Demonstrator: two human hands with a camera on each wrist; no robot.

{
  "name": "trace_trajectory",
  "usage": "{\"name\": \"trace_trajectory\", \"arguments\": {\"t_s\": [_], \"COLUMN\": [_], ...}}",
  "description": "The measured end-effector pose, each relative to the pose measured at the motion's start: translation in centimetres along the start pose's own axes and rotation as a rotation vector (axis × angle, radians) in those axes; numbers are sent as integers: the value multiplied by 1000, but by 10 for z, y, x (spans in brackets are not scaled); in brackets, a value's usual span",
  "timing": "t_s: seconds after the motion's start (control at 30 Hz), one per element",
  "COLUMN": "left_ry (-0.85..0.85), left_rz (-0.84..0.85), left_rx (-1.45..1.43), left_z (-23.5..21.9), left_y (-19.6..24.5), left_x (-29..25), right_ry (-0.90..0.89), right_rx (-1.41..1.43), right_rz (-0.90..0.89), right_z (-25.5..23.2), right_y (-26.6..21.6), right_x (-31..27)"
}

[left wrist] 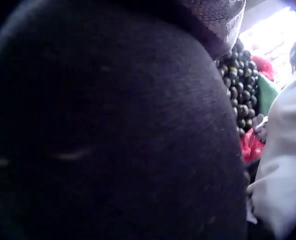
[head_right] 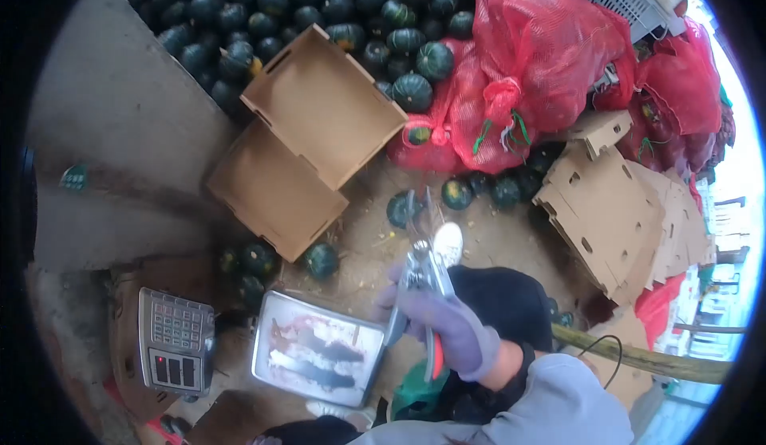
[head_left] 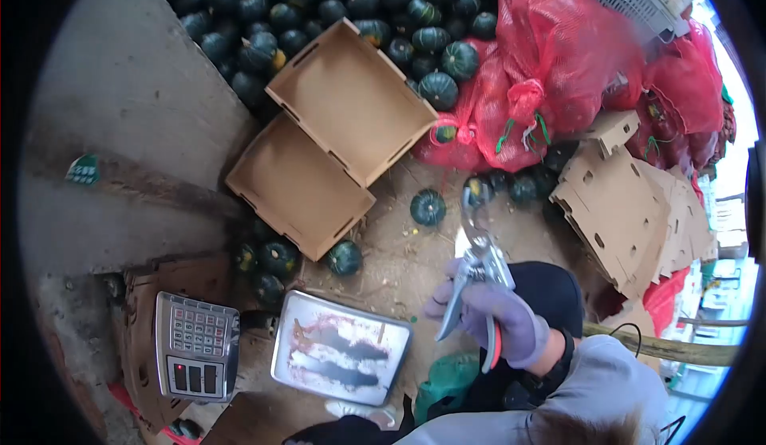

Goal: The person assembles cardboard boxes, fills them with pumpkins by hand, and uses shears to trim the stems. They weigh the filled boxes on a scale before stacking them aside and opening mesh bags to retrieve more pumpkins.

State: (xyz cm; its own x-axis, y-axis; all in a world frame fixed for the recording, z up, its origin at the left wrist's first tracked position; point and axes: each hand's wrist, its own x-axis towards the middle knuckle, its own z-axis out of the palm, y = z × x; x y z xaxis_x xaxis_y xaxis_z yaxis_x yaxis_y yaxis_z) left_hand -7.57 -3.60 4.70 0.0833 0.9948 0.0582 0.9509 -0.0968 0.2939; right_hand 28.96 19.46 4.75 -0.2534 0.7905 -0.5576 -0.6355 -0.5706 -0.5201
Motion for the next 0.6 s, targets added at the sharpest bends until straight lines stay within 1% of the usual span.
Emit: {"name": "trace_trajectory", "arguments": {"t_s": [0.03,0.07,0.1,0.17,0.2,0.3,0.37,0.4,0.43,0.5,0.53,0.57,0.6], "left_ry": [-49,-102,-147,-246,-303,-470,-606,-682,-834,-850,-847,-833,-764], "left_rz": [2,-2,-8,-52,-79,-122,-162,-165,-154,-77,-84,-97,-72], "left_rx": [-67,-137,-216,-344,-382,-348,-330,-306,-267,-153,-257,-366,-385], "left_z": [-1,-3,-2,-3,-3,-15,-12,-12,-9,-13,-21,-17,-12], "left_y": [-10,-18,-28,-32,-29,-4,15,17,19,50,69,97,127], "left_x": [5,3,2,-3,-4,23,29,36,41,79,116,163,210], "right_ry": [86,132,128,103,80,-75,-30,-7,97,307,340,366,423], "right_rx": [80,155,135,94,124,317,389,444,279,-51,-45,-50,8], "right_rz": [74,140,157,190,228,281,324,330,268,146,147,146,69], "right_z": [4,12,17,27,30,24,13,13,11,-10,-28,-50,-68], "right_y": [-1,-8,-13,-18,-18,18,31,38,37,24,19,10,-7], "right_x": [5,10,14,20,24,28,17,6,-8,-32,-45,-56,-62]}}
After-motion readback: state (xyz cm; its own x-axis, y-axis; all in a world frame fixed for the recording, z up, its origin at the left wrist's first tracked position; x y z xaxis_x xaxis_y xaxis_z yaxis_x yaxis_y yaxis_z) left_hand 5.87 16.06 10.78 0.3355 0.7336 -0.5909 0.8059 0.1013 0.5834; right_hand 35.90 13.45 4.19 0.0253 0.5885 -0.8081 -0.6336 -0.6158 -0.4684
